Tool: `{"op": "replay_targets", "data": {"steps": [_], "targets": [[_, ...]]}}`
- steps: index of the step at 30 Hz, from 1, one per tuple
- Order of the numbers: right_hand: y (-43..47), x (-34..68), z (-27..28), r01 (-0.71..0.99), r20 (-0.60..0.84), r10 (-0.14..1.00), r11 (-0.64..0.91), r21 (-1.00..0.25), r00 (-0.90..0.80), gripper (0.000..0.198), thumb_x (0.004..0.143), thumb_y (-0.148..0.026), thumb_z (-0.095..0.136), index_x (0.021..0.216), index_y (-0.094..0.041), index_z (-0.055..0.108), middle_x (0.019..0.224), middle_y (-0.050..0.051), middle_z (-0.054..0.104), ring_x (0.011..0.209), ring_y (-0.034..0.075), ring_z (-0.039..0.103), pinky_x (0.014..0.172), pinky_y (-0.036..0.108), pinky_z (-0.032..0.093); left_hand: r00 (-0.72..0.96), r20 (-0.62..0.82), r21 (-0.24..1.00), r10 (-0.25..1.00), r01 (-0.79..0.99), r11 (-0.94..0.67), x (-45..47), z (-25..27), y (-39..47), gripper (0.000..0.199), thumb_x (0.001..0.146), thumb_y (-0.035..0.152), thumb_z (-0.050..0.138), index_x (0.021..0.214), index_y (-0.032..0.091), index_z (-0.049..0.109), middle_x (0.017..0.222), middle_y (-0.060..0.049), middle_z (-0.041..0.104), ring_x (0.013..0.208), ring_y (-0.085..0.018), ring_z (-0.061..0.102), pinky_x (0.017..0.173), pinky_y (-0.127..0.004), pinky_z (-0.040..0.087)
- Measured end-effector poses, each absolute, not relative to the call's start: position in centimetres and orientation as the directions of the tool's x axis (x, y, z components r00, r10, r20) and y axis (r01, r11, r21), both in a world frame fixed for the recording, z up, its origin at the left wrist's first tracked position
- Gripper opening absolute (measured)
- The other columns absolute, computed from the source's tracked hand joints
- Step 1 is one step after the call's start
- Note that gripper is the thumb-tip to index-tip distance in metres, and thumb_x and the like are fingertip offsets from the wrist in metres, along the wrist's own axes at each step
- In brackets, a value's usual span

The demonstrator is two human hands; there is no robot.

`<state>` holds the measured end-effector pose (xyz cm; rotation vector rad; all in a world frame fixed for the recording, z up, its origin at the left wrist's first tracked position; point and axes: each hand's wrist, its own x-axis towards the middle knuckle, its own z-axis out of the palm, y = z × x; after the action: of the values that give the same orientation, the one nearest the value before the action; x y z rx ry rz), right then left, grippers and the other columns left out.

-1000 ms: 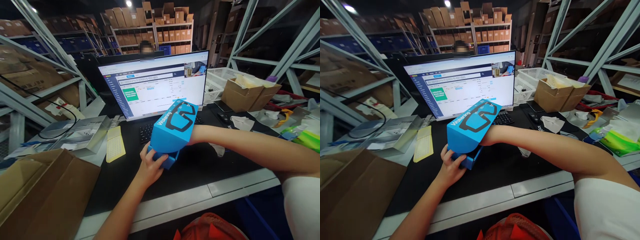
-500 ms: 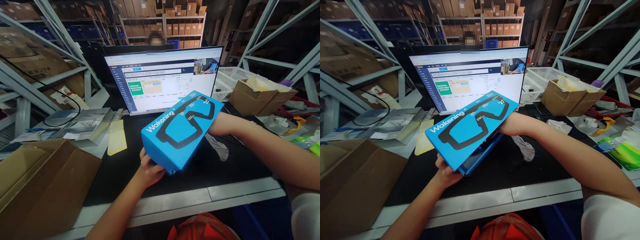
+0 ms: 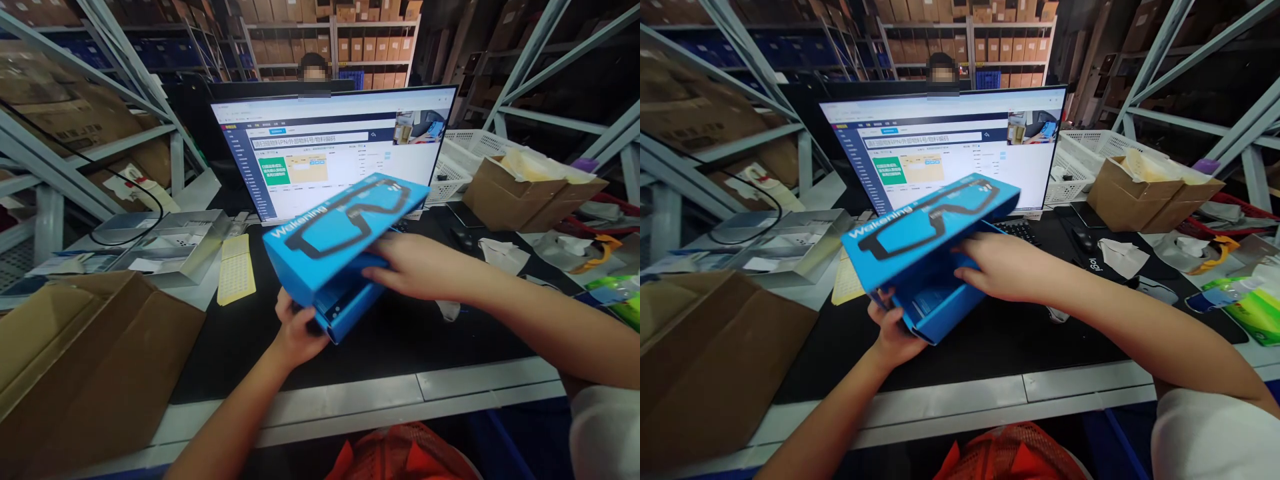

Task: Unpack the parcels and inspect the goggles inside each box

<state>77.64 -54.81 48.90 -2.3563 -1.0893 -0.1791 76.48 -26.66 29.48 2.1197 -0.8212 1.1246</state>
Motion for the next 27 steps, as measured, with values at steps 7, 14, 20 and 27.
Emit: {"op": "replay_targets", "data": {"steps": [7,14,20,27], "targets": [[-59.6,79.2,45.2,0.689,0.777,-0.092,-0.405,-0.601,0.623,0.031,0.093,-0.047,0.065,0.118,-0.029,0.067,0.131,0.008,0.064,0.127,0.029,0.060,0.110,0.049,0.048,0.391,0.919,0.307,-0.038,-0.774,-0.554,77.8,34.7,-25.7,0.112,0.070,0.067,0.083,0.158,0.036,0.021,0.150,-0.013,0.031,0.146,-0.036,0.033,0.117,-0.056,0.036],[-58.9,85.0,43.2,0.264,0.275,0.282,0.077,-0.961,0.919,0.089,0.086,-0.091,0.021,0.142,-0.029,0.051,0.146,0.011,0.058,0.133,0.030,0.058,0.107,0.056,0.050,0.427,0.891,0.309,-0.152,-0.818,-0.485,75.6,33.5,-26.7,0.098,0.077,0.065,0.078,0.154,0.036,0.026,0.151,-0.015,0.029,0.148,-0.039,0.032,0.116,-0.060,0.038],[-57.4,82.0,42.8,0.016,0.050,0.396,0.089,-0.996,0.917,0.077,0.085,-0.087,0.044,0.127,-0.026,0.064,0.115,0.011,0.075,0.105,0.032,0.073,0.092,0.049,0.061,0.585,0.791,0.473,-0.180,-0.771,-0.427,75.1,32.6,-27.1,0.129,0.068,0.067,0.084,0.163,0.037,0.003,0.169,-0.020,0.005,0.153,-0.051,0.023,0.115,-0.069,0.038],[-56.3,81.7,42.4,0.268,0.277,0.404,0.081,-0.960,0.872,0.066,0.099,-0.074,0.034,0.153,-0.036,0.036,0.138,0.007,0.065,0.108,0.025,0.073,0.090,0.040,0.061,0.648,0.728,0.617,-0.224,-0.762,-0.198,76.4,34.1,-25.6,0.114,0.082,0.075,0.068,0.165,0.027,0.007,0.158,-0.025,0.040,0.136,-0.041,0.056,0.099,-0.055,0.057]]}}
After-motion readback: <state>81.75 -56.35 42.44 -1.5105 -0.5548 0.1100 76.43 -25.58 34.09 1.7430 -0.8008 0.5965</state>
